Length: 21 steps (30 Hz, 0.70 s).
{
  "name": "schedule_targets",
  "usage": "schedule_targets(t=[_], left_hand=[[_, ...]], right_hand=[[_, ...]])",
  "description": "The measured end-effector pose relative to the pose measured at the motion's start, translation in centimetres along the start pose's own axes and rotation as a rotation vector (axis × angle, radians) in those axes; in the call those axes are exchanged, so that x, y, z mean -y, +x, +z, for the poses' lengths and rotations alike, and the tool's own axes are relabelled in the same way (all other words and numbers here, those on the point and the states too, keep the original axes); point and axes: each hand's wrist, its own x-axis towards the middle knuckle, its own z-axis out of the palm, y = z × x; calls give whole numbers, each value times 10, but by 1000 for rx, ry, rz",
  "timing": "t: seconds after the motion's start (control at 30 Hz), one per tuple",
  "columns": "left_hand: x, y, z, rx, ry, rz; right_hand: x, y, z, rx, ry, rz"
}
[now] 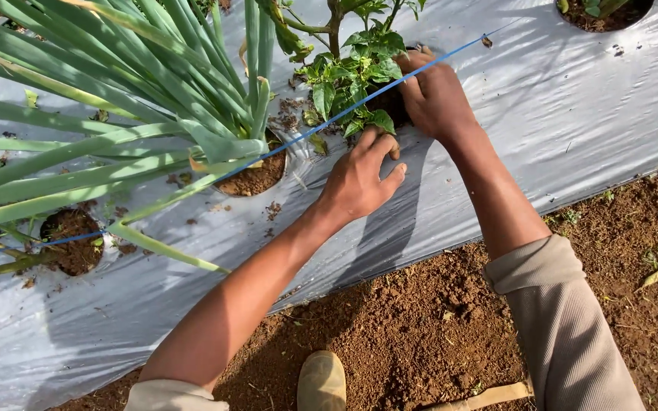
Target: Covering the base of plants with soil through holes in plastic mulch using hands and a hand hoe
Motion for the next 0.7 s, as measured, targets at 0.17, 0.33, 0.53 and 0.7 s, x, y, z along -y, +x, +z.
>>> schedule_targets(t=[0.17, 0.33, 0.53, 0.7], left_hand=[[0, 0, -3, 37, -4, 27], [4, 1, 1, 7, -2, 51], [3, 0, 4, 15, 19, 58], [3, -1, 4, -1, 19, 35]], right_hand=[[35, -28, -42, -46, -63, -88], [9, -54, -24, 336, -325, -269], [21, -41, -28, 232, -386, -85], [27, -51, -17, 33, -386, -20]])
